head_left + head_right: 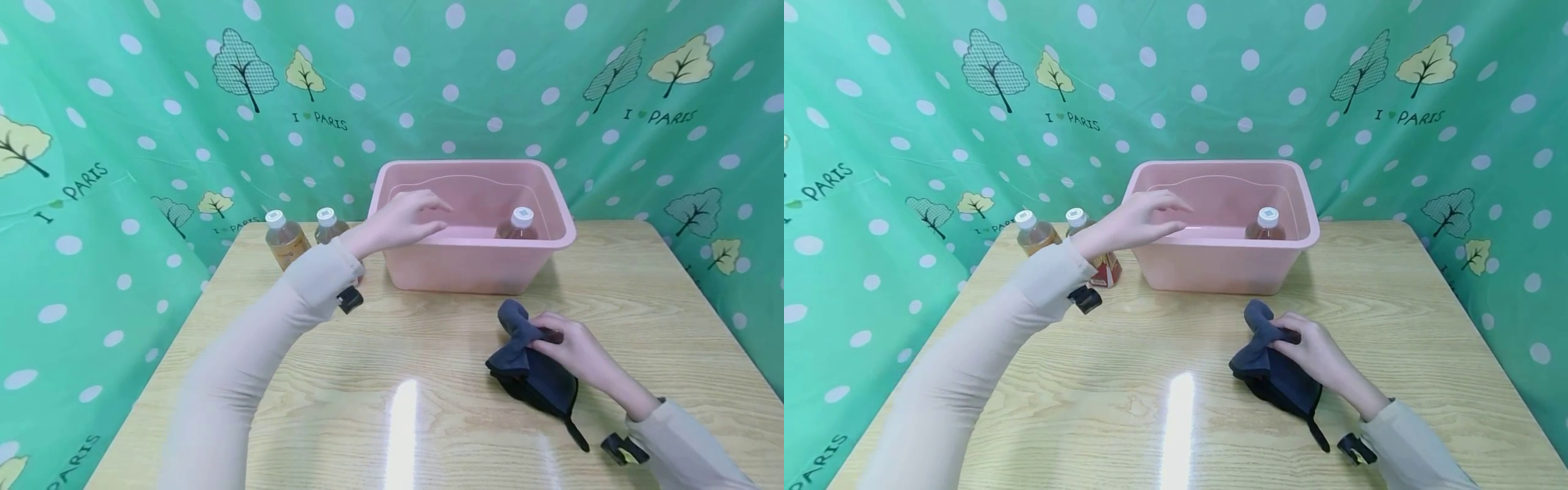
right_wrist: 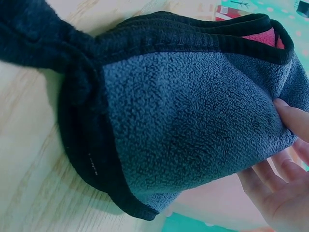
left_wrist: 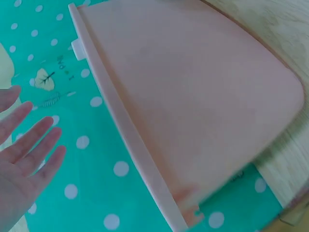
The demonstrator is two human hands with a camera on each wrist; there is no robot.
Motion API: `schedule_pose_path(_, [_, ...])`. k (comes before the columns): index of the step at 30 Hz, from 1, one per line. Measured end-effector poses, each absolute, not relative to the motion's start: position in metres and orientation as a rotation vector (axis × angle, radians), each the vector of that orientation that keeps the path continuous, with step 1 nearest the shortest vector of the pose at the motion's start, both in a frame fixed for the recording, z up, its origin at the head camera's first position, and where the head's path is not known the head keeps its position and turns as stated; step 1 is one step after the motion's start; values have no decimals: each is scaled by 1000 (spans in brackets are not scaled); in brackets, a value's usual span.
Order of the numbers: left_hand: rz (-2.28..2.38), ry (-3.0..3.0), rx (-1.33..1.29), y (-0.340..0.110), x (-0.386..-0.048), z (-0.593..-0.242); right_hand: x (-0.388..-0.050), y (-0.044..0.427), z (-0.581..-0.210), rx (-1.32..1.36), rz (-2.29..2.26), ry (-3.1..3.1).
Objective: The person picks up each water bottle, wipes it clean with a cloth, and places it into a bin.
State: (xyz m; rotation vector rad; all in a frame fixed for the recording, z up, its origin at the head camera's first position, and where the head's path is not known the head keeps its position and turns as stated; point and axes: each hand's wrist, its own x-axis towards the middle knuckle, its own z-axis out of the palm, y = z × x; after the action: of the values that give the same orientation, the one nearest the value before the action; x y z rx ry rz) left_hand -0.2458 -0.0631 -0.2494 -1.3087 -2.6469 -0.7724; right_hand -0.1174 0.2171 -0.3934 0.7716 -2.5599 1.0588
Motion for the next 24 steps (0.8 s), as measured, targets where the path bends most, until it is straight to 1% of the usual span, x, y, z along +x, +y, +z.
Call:
schedule_pose_path(6, [-800, -2637, -1260, -87, -241, -248, -117, 217, -393, 758, 1051, -2566])
schedule_pose_path(24, [-841, -2673, -928, -150, -242, -255, -117, 220, -393, 733, 1063, -2597])
